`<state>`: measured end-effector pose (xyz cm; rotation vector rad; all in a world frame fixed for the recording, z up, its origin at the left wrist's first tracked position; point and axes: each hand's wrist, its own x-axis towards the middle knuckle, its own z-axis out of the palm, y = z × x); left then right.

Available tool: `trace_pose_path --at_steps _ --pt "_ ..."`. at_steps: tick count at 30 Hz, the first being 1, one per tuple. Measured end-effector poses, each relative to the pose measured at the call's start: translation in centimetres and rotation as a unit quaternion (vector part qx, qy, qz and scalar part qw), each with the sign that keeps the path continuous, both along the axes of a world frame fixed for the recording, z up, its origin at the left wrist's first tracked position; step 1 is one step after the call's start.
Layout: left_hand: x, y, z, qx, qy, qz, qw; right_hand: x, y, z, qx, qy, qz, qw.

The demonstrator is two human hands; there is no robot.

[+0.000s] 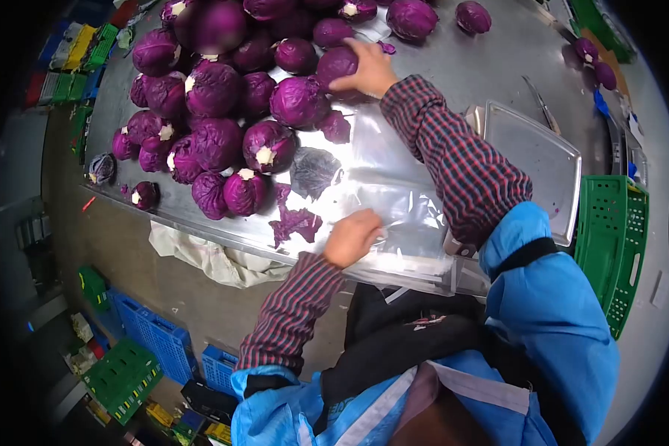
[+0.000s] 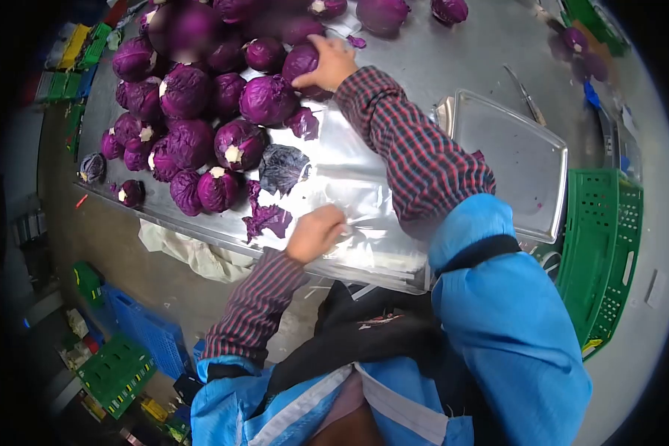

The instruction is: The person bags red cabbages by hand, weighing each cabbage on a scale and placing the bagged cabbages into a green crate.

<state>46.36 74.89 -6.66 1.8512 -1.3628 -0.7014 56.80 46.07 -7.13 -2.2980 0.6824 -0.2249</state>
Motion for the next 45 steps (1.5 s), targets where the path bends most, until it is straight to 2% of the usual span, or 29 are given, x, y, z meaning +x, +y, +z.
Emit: trace_pose_path --at_steps 2,3,4,6,7,9,10,11,12,14,16,18,20,23,24,27,29,31,33,34,35,36,38,39,40,41,42,44,45 --pt "1.6 3.1 1.5 -0.030 0.047 0.137 0.989 0.8 -1.3 -2.8 0.058 -0.022 -0.027 0.998" --pt "2.8 5.2 1.7 -0.039 0.124 0.228 0.965 0.8 -1.5 -3.9 0.097 -0.056 -0.037 0.993" --pt "3.2 7.3 2.1 -0.065 0.295 0.365 0.881 1.0 -1.7 -4.9 0.136 -0.091 -0.047 0.985" --pt "4.5 10.7 3.1 -0.166 0.358 0.441 0.806 1.3 -1.4 -6.1 0.183 -0.156 -0.025 0.970" --pt "4.6 11.8 3.5 -0.192 0.376 0.474 0.773 0.9 -0.8 -5.6 0.261 -0.203 -0.022 0.944" --pt "3.8 11.9 4.4 -0.195 0.399 0.498 0.745 0.0 -0.4 -5.0 0.397 -0.242 -0.041 0.885" --pt "3.3 11.9 4.7 -0.197 0.421 0.521 0.715 -1.2 0.1 -3.7 0.396 -0.239 -0.043 0.886" --pt "3.0 12.6 3.9 -0.215 0.469 0.446 0.732 -2.6 0.5 -2.2 0.477 -0.244 -0.076 0.841" --pt "2.3 11.7 4.3 -0.215 0.473 0.446 0.729 -4.2 0.9 -0.4 0.554 -0.247 -0.109 0.788" --pt "0.4 8.2 5.4 -0.121 0.353 0.473 0.798 -8.2 0.1 1.8 0.535 -0.290 -0.116 0.785" --pt "-0.9 6.2 3.9 -0.107 0.250 0.409 0.871 -13.9 -0.8 5.3 0.426 -0.329 -0.104 0.836" --pt "-1.6 2.9 4.5 -0.139 0.320 0.364 0.864 -19.9 -0.9 9.5 0.288 -0.330 -0.104 0.893" --pt "-2.0 0.3 5.4 -0.086 0.232 0.261 0.933 -25.4 -0.8 11.0 0.121 -0.277 -0.163 0.939" --pt "-3.1 -2.6 5.2 -0.074 0.273 0.230 0.931 -32.6 -2.0 8.0 -0.061 -0.200 -0.217 0.954" --pt "-3.1 -3.3 5.0 -0.075 0.271 0.218 0.935 -33.5 -1.9 7.9 -0.066 -0.204 -0.227 0.950" --pt "-3.4 -4.7 4.5 -0.052 0.253 0.188 0.948 -34.9 -0.3 9.4 -0.248 -0.080 -0.249 0.933" --pt "-3.3 -5.0 3.7 -0.040 0.258 0.180 0.948 -33.4 3.3 14.0 -0.275 -0.169 -0.138 0.936" --pt "-3.5 -5.2 3.7 -0.024 0.313 0.183 0.932 -32.1 7.2 14.9 -0.099 -0.144 0.116 0.978" --pt "-3.1 -5.0 5.2 0.010 0.434 0.171 0.884 -30.4 11.2 13.9 -0.267 -0.030 0.259 0.928" --pt "-2.4 -4.4 5.5 0.012 0.496 0.164 0.853 -30.6 11.8 10.2 -0.260 0.000 0.229 0.938" --pt "-1.2 -3.4 5.8 0.052 0.475 0.177 0.861 -30.8 12.0 7.2 -0.251 0.028 0.202 0.946" --pt "0.8 -2.4 6.1 0.086 0.450 0.194 0.867 -30.5 12.4 7.4 -0.253 0.033 0.187 0.949" --pt "5.7 -0.5 7.4 0.106 0.316 0.211 0.919 -29.8 13.1 7.9 -0.107 -0.198 0.156 0.962" --pt "6.6 1.0 8.9 0.047 -0.012 0.136 0.989 -29.6 14.3 8.0 -0.100 -0.199 0.144 0.964" --pt "7.1 1.3 11.1 -0.029 -0.337 0.039 0.940 -29.2 14.9 8.4 -0.060 -0.202 0.212 0.954" --pt "6.0 0.1 14.3 -0.031 -0.294 -0.070 0.953 -28.9 15.1 8.8 -0.025 -0.203 0.281 0.938" --pt "4.4 -0.1 16.6 -0.023 -0.243 -0.172 0.954 -28.5 16.3 9.3 0.035 -0.246 0.283 0.927" --pt "1.6 -1.1 18.4 0.016 -0.129 -0.388 0.912 -28.2 16.9 11.3 0.092 -0.241 0.303 0.917" --pt "1.3 -1.2 17.9 0.062 -0.017 -0.350 0.935 -28.9 16.5 11.9 0.094 -0.244 0.304 0.916"
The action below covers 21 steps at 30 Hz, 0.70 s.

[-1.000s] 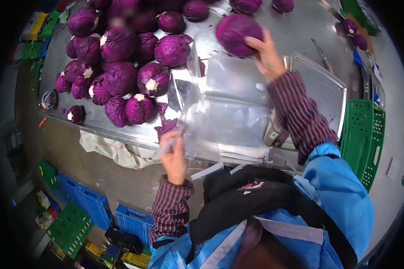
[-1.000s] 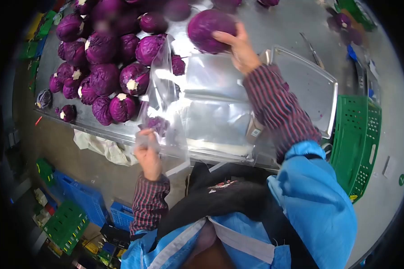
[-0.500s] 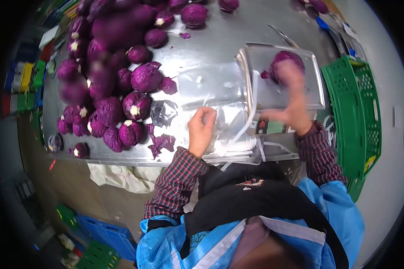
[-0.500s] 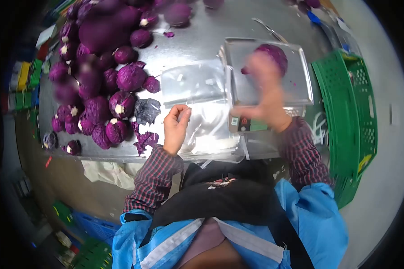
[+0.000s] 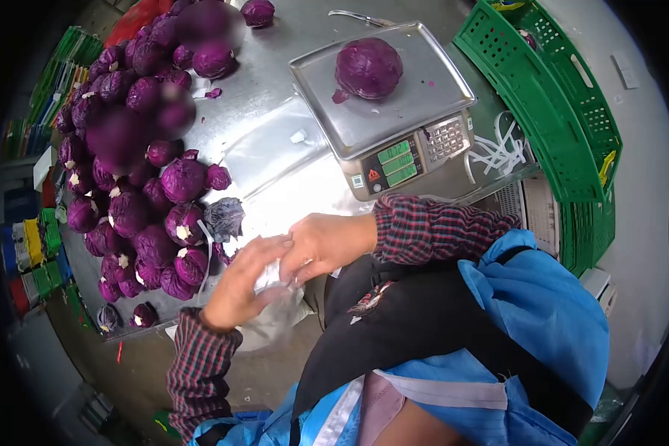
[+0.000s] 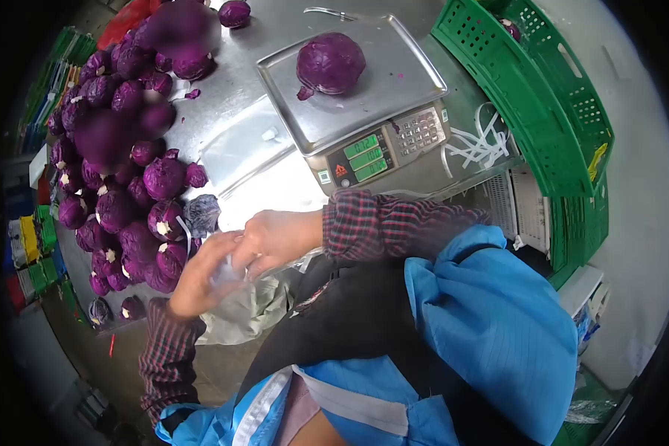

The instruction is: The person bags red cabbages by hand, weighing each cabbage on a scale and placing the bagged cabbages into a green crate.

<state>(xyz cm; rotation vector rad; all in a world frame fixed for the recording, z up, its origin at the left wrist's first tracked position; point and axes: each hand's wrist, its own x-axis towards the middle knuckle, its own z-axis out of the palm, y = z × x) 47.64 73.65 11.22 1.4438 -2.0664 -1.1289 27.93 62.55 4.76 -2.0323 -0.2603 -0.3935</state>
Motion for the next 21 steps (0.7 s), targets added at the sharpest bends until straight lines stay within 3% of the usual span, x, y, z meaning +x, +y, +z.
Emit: trace_pose_path --at_steps 1,2,4,5,6,7,8,9,11,12,13,14,15,16,17,19,20,21 --pt "-0.1 -0.3 -0.5 0.079 0.085 0.050 0.992 -0.8 -0.6 0.3 0.088 0.026 0.016 0.996" --pt "-0.1 -1.3 -0.5 0.081 0.080 0.047 0.992 -1.7 -1.5 0.6 0.174 0.051 0.031 0.983" --pt "-0.3 -3.5 -0.7 -0.144 -0.012 -0.045 0.988 -4.5 -3.8 0.9 0.240 0.093 -0.006 0.966" --pt "-1.0 -4.0 -1.2 -0.142 -0.012 -0.044 0.989 -6.3 -4.8 0.8 0.299 0.139 -0.040 0.943" --pt "-2.1 -4.4 -2.1 -0.027 0.193 0.026 0.981 -8.1 -5.7 0.6 0.372 0.148 -0.061 0.914" --pt "-3.2 -5.0 -2.8 0.082 0.386 0.093 0.914 -9.9 -6.8 0.3 0.439 0.155 -0.081 0.881" --pt "-4.6 -6.1 -3.4 0.149 0.417 0.159 0.883 -11.7 -7.9 -0.2 0.494 0.157 -0.122 0.847" --pt "-5.4 -7.9 -5.1 0.158 0.349 0.160 0.910 -13.5 -9.0 -0.9 0.545 0.160 -0.161 0.807" --pt "-7.9 -12.5 -8.1 0.171 0.322 0.228 0.903 -16.0 -12.3 -2.0 0.572 0.179 -0.255 0.759" --pt "-9.2 -15.0 -8.7 0.144 0.332 0.262 0.894 -16.5 -14.0 -2.3 0.566 0.181 -0.247 0.765" --pt "-9.5 -17.6 -11.1 0.089 0.297 0.274 0.910 -16.9 -15.7 -2.6 0.457 0.197 -0.339 0.798" --pt "-10.7 -20.0 -10.4 0.001 0.204 0.311 0.928 -17.0 -17.3 -3.1 0.340 0.205 -0.425 0.813" --pt "-12.2 -22.5 -9.4 -0.030 0.131 0.401 0.906 -16.4 -19.2 -3.5 0.340 0.205 -0.419 0.816" --pt "-12.2 -24.9 -10.2 -0.143 0.110 0.409 0.895 -15.1 -21.5 -4.1 0.167 0.121 -0.514 0.832" --pt "-12.3 -27.3 -11.1 -0.120 0.087 0.466 0.872 -14.1 -23.8 -4.7 -0.012 0.029 -0.586 0.810" --pt "-11.0 -29.8 -16.2 -0.105 0.055 0.484 0.867 -12.6 -27.5 -10.0 0.010 0.082 -0.568 0.819" --pt "-11.1 -29.7 -16.2 -0.107 0.051 0.488 0.865 -12.0 -28.5 -11.7 0.029 0.138 -0.554 0.820" --pt "-11.3 -29.0 -16.0 -0.077 -0.029 0.470 0.879 -11.9 -28.6 -11.6 0.031 0.136 -0.550 0.823"
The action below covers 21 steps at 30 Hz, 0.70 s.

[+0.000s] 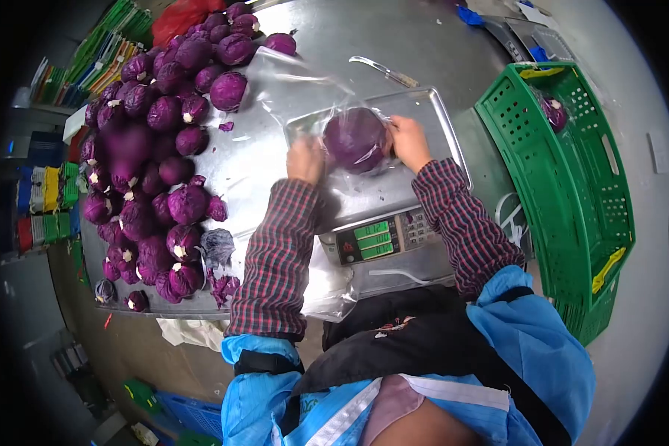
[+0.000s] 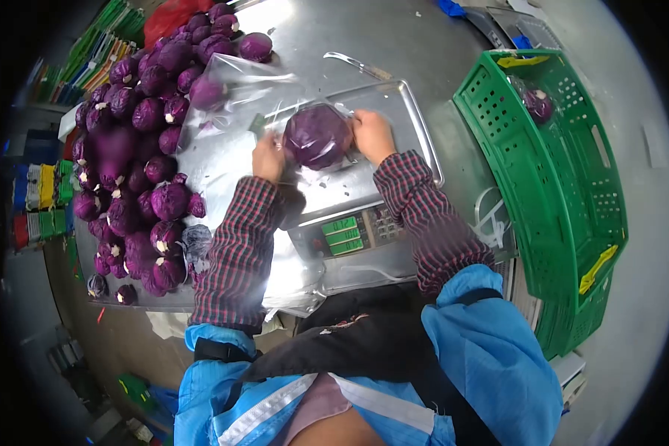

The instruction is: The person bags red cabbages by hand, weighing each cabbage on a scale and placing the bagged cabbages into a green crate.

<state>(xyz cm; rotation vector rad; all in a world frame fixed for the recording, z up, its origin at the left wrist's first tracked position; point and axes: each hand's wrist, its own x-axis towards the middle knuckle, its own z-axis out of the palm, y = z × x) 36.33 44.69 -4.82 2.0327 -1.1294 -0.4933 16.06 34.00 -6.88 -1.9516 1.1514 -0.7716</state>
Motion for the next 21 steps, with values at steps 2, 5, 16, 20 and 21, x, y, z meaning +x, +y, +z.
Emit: trace_pose_path --at_steps 2,5,16,20,21 --pt "-0.8 1.9 0.0 0.053 -0.085 -0.013 0.995 0.3 0.9 0.5 -0.009 0.043 0.031 0.999" --pt "-0.9 3.9 0.6 0.033 0.058 0.004 0.998 0.6 3.2 0.2 0.078 -0.035 0.006 0.996" --pt "11.8 19.0 13.7 -0.219 0.127 -0.205 0.945 6.4 15.6 17.6 -0.164 -0.137 0.460 0.862" --pt "12.5 25.5 11.9 -0.092 -0.052 -0.233 0.967 7.0 20.0 14.4 -0.139 -0.032 0.489 0.860" --pt "12.2 27.2 10.6 -0.085 -0.059 -0.196 0.975 7.1 21.2 14.2 -0.116 -0.024 0.482 0.868"
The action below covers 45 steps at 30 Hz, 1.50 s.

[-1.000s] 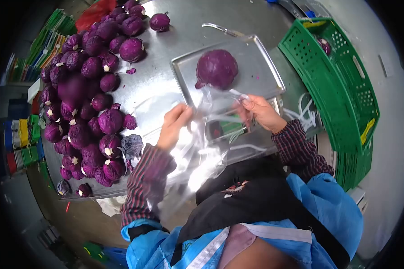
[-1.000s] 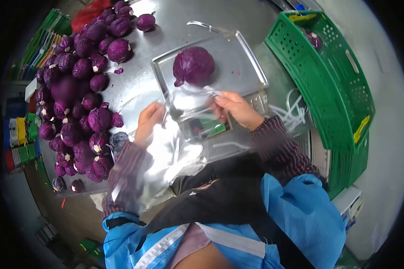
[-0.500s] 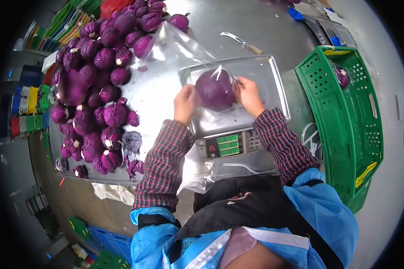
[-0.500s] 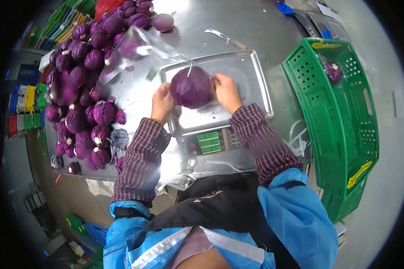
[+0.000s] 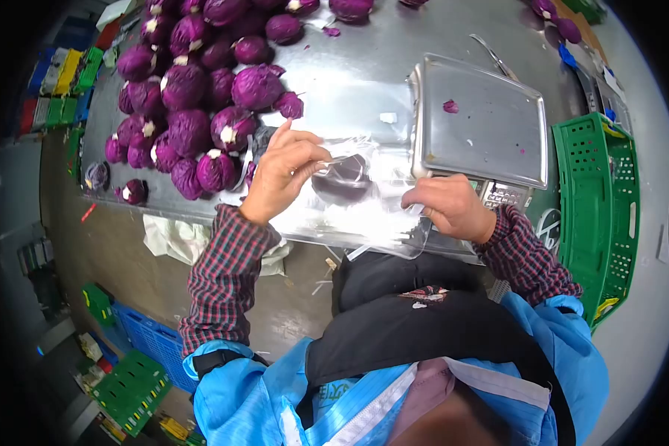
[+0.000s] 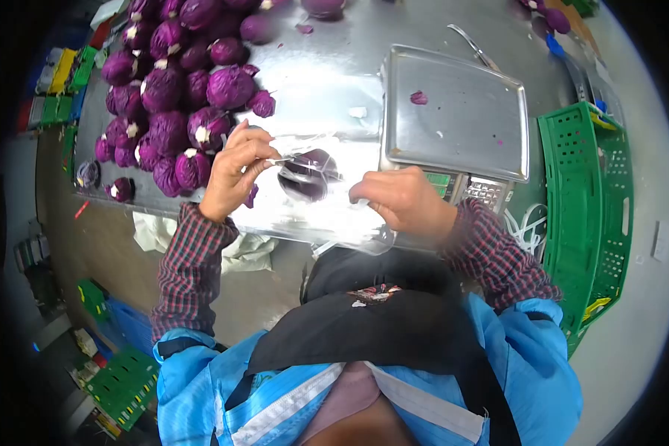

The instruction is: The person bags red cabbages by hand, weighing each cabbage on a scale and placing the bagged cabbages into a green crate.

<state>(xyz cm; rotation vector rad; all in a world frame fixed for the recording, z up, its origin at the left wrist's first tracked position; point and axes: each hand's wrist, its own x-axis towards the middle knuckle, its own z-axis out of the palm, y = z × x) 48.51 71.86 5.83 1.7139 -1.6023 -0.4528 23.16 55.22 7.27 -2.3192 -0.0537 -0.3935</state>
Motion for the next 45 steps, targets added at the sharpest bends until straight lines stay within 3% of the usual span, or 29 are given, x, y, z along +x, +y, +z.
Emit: trace_pose_path --at_steps 1,3,5,6,11,13,14,16,21,23,25,28,29,31,33,36,37,38,39,41,42,44,45 --pt "-0.3 1.0 1.5 0.026 -0.090 -0.034 0.995 0.1 1.0 -0.1 0.017 0.020 -0.011 1.000" --pt "-2.9 2.5 4.8 0.023 -0.102 -0.012 0.994 0.7 1.7 0.5 -0.026 0.031 -0.020 0.999" --pt "-5.1 3.2 4.8 0.032 -0.158 -0.053 0.985 1.7 2.1 1.8 -0.040 0.025 -0.008 0.999" --pt "-5.9 3.0 3.0 -0.021 -0.190 -0.024 0.981 2.0 2.1 2.0 -0.053 0.025 0.017 0.998" --pt "-5.2 1.9 0.9 -0.137 -0.160 0.041 0.977 2.8 1.7 3.9 -0.094 0.084 0.107 0.986" --pt "-4.3 3.0 1.6 -0.036 -0.003 -0.009 0.999 3.0 1.0 4.8 -0.102 0.104 0.126 0.981" --pt "-4.9 3.3 2.0 -0.091 -0.014 -0.002 0.996 3.2 0.7 5.6 -0.039 0.121 0.142 0.982" --pt "-5.7 3.6 2.7 -0.091 -0.030 0.003 0.995 3.7 0.0 5.6 0.077 0.127 0.159 0.976" --pt "-7.9 2.9 2.2 -0.129 -0.072 0.093 0.985 5.3 1.6 4.4 0.199 0.206 0.089 0.954" --pt "-7.9 2.7 1.8 -0.129 -0.051 0.094 0.986 5.6 2.6 4.9 0.224 0.233 0.000 0.946" --pt "-8.1 2.5 2.1 -0.144 -0.081 0.167 0.972 6.0 3.3 5.0 0.287 0.214 0.008 0.934" --pt "-8.1 2.1 1.6 -0.152 -0.082 0.193 0.966 6.6 3.8 5.5 0.023 0.099 0.050 0.994" --pt "-8.0 2.0 1.4 -0.152 -0.074 0.207 0.964 6.7 4.0 5.4 0.021 0.098 0.050 0.994" --pt "-8.0 1.8 1.2 -0.148 -0.076 0.201 0.965 6.7 4.4 5.2 -0.144 -0.018 0.047 0.988" --pt "-8.3 1.5 1.5 -0.143 -0.100 0.206 0.963 6.4 4.5 5.0 -0.135 -0.018 0.044 0.990" --pt "-8.5 1.1 1.9 -0.132 -0.127 0.186 0.965 5.7 3.9 4.5 -0.101 -0.002 0.055 0.993" --pt "-8.5 1.1 1.9 -0.131 -0.127 0.181 0.966 5.2 3.4 5.3 0.051 0.131 0.071 0.987" --pt "-8.4 1.2 1.9 -0.133 -0.131 0.176 0.967 4.8 2.9 5.9 0.202 0.257 0.086 0.941" --pt "-8.4 1.3 1.9 -0.135 -0.134 0.171 0.967 3.9 2.3 6.5 0.205 0.256 0.082 0.941" --pt "-8.6 1.1 2.2 -0.131 -0.119 0.169 0.970 2.5 1.5 7.3 0.431 0.135 0.014 0.892" --pt "-9.0 1.0 2.3 -0.133 -0.112 0.153 0.973 2.7 1.4 7.1 0.435 0.135 0.010 0.890" --pt "-9.2 0.7 1.9 -0.119 -0.080 0.124 0.982 4.3 1.2 6.8 0.198 0.094 -0.067 0.973" --pt "-8.9 0.6 1.5 -0.122 -0.084 0.118 0.982 4.7 1.5 6.0 0.175 0.112 -0.045 0.977"
